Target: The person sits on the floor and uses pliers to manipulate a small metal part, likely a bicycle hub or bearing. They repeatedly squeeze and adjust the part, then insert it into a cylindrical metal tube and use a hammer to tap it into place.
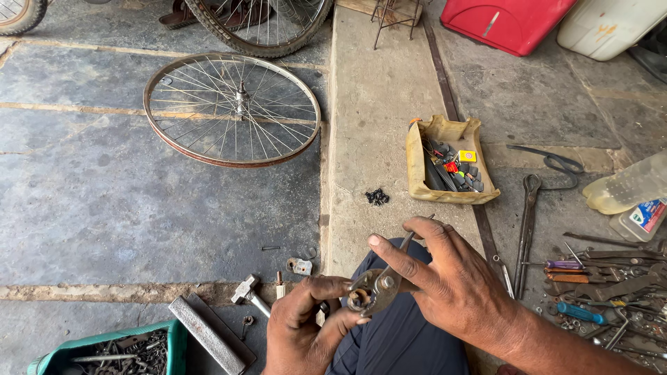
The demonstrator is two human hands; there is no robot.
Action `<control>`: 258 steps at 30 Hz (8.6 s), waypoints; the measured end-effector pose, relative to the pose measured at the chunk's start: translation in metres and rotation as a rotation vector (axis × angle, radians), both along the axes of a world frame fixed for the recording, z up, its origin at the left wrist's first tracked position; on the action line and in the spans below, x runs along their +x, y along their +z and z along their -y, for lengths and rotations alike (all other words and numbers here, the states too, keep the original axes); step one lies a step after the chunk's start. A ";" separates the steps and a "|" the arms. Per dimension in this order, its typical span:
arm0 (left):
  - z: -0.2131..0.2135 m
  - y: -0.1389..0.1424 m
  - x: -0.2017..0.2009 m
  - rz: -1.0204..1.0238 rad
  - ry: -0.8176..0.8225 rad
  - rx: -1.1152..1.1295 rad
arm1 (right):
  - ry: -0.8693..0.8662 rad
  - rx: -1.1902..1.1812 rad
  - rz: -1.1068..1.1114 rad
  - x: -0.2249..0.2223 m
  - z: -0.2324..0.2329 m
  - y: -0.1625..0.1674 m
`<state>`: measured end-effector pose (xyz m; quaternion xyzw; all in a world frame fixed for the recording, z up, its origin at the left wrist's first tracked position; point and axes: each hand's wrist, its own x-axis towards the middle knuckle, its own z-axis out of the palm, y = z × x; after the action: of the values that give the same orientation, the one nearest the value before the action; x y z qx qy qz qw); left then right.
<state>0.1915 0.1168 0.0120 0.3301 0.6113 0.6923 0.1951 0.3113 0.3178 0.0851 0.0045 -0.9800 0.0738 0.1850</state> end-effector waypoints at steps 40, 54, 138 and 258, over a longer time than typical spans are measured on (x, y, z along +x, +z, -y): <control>-0.087 -0.024 0.202 0.181 0.093 -0.022 | -0.713 -0.224 0.609 0.285 -0.217 -0.197; -0.360 -0.283 0.188 0.917 0.296 -0.125 | -0.584 -0.018 0.505 0.324 -0.497 -0.335; -0.751 -0.146 0.650 0.471 0.174 -0.147 | 0.318 -1.533 0.312 0.594 -0.745 -0.245; -0.552 -0.166 0.607 0.244 0.367 -0.297 | 0.148 -1.624 0.321 0.534 -0.539 -0.298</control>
<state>0.7983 0.6689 -0.1536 0.0955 0.7277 0.6536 0.1849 0.8448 0.8564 -0.2133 -0.0764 -0.6333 0.7699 -0.0168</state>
